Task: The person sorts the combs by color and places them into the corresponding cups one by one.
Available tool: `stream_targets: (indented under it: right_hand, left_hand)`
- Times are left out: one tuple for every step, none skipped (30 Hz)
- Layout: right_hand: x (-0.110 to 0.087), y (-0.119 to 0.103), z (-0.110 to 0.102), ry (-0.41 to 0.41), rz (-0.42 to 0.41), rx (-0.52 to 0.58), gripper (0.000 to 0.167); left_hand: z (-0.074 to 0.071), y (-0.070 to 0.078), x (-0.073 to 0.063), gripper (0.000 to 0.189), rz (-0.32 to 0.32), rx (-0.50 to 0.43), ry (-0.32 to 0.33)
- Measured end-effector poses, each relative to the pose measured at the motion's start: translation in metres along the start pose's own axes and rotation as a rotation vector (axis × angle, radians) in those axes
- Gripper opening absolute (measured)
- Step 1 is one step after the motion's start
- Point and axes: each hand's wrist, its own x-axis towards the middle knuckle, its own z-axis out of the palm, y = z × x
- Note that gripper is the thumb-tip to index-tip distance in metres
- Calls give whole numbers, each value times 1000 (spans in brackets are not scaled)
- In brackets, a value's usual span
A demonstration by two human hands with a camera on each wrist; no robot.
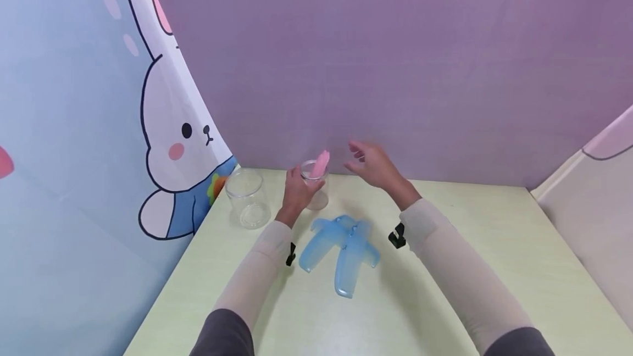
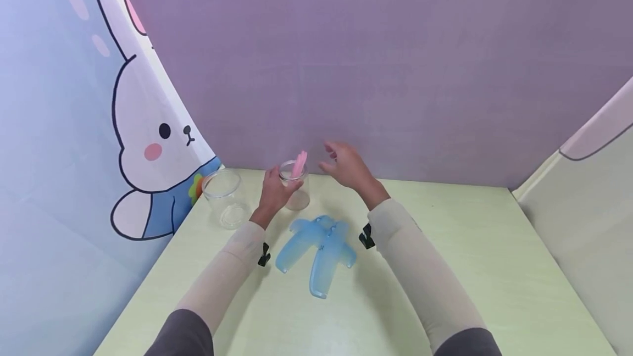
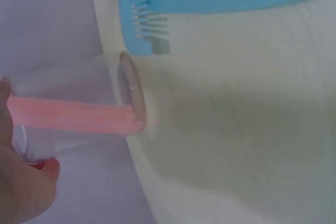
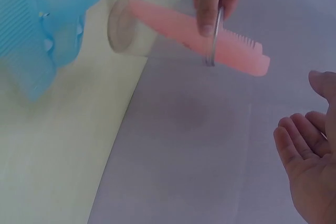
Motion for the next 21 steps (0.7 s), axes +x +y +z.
stream_targets:
  right_hand:
    - [-2,2,0,-3,2,-8,61]
    - [-3,4,0,-6,-1,-15,60]
    - [-4,7,0,-10,-2,-18,59]
    - [-5,9,0,-11,-6,-23,57]
    - [-6,12,0,-15,-13,-27,56]
    - [-8,15,1,-19,-20,-34,55]
    - [-9,18,1,-22,-25,-42,54]
    - [-10,21,2,-29,-32,-51,53]
    - [-12,24,2,-38,-37,-64,53]
    - [-15,27,3,-46,-52,-82,52]
    - [-17,31,5,-61,-58,-97,52]
    - [-19,35,6,-75,-68,-117,52]
    - [-21,39,8,-90,-70,-135,52]
    - [-23,43,10,-108,-75,-149,52]
    - [-25,48,13,-125,-80,-162,52]
    - [-28,53,16,-145,-84,-177,52]
    - [-31,57,20,-167,-83,-188,52]
    - [-34,61,23,-188,-85,-195,51]
    - [-37,65,28,-212,-89,-205,50]
    - [-41,69,32,-238,-98,-215,50]
    - [-44,73,37,-264,-103,-222,50]
  left_hand:
    - [-1,1,0,93,4,-4,-2]
    - [-3,1,0,93,10,-7,-6]
    - [-5,2,-1,92,19,-6,-8]
    - [-8,4,-1,91,30,-2,-8]
    - [-11,5,-2,90,47,3,-10]
    - [-15,6,-2,89,57,11,-15]
    - [-20,8,-3,89,69,21,-18]
    - [-25,9,-3,89,78,25,-23]
    - [-30,11,-4,90,86,31,-24]
    - [-35,12,-4,92,93,36,-25]
    - [-40,12,-4,93,98,40,-22]
    - [-45,13,-4,94,104,54,-15]
    - [-51,14,-4,94,113,68,-5]
    - [-57,15,-4,93,125,81,3]
    - [-63,16,-4,92,137,96,15]
    - [-70,17,-5,91,147,116,23]
    - [-77,17,-6,89,155,137,30]
    - [-84,18,-7,87,163,160,34]
    - [-92,18,-10,87,161,175,35]
    - [-101,17,-12,86,159,191,35]
    - [-109,15,-15,87,153,207,38]
